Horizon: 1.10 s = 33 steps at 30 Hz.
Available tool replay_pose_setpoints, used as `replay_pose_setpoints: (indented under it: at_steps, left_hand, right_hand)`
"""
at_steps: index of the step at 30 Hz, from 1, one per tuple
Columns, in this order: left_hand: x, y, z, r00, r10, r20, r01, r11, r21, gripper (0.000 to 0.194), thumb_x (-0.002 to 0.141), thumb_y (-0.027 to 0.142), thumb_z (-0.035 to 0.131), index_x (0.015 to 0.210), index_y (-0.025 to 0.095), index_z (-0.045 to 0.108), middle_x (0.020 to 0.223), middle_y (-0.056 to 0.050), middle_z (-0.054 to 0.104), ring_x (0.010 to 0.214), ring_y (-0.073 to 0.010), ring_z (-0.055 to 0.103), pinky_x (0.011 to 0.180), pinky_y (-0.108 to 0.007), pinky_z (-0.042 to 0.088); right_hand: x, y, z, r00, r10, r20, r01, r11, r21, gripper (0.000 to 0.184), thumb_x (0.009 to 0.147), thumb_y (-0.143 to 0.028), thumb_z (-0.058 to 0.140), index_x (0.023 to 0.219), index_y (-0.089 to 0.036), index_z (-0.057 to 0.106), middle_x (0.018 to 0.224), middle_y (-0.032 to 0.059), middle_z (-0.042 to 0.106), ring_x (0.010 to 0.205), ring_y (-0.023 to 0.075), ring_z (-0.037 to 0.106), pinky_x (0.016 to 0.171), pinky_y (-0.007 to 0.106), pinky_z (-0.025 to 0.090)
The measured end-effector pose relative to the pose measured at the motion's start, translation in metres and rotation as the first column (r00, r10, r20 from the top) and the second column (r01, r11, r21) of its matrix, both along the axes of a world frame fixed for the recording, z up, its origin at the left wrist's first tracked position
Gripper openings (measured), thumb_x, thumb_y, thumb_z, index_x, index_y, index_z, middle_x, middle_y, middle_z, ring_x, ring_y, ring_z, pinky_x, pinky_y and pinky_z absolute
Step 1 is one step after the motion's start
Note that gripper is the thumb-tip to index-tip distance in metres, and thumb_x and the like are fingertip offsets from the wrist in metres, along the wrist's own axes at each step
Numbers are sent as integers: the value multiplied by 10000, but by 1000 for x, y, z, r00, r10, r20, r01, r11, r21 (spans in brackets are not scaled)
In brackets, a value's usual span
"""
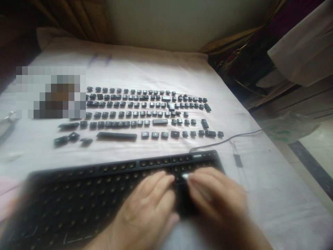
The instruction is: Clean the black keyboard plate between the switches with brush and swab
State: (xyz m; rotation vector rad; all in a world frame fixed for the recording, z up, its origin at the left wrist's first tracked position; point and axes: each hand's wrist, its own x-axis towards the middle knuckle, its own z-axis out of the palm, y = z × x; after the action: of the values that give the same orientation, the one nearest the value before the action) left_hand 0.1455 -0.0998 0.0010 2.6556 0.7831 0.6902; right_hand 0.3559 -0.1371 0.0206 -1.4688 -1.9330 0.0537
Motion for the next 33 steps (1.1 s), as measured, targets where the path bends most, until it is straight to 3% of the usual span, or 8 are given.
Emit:
replay_pose_setpoints:
  at_steps: [5,13,29,33]
  left_hand:
    - [2,2,3,1000,-22,0,22,1000,-14,217,950,278,521,1063,169,671,1389,-74,608,1349,-235,498,1124,-366,456]
    - [0,1,2,1000,-27,0,27,1000,-9,238,966,298,506,1080,170,671,1358,-55,635,1327,-216,519,1127,-351,447]
    - [-5,7,9,999,6,-47,1,990,141,202,944,282,544,1043,158,671,1228,-69,707,1204,-216,612,1137,-387,412]
    - [-2,4,7,997,70,-14,-69,993,94,230,957,308,543,1075,158,671,1230,-58,707,1217,-218,599,1180,-401,338]
  right_hand:
    - [10,-1,5,989,-149,-24,149,989,-18,87,884,-147,613,939,-207,644,783,18,741,645,140,705,613,218,573]
    - [9,-2,3,998,-18,62,22,997,-72,86,895,-122,582,926,-197,613,739,29,703,647,149,678,613,243,565]
    - [3,-3,-7,995,-46,89,48,999,-20,153,888,-101,560,824,-186,670,761,41,699,666,141,656,631,239,540]
    - [3,-2,-6,993,-42,108,45,999,-25,156,895,-98,558,826,-182,670,776,48,707,684,144,663,638,236,547]
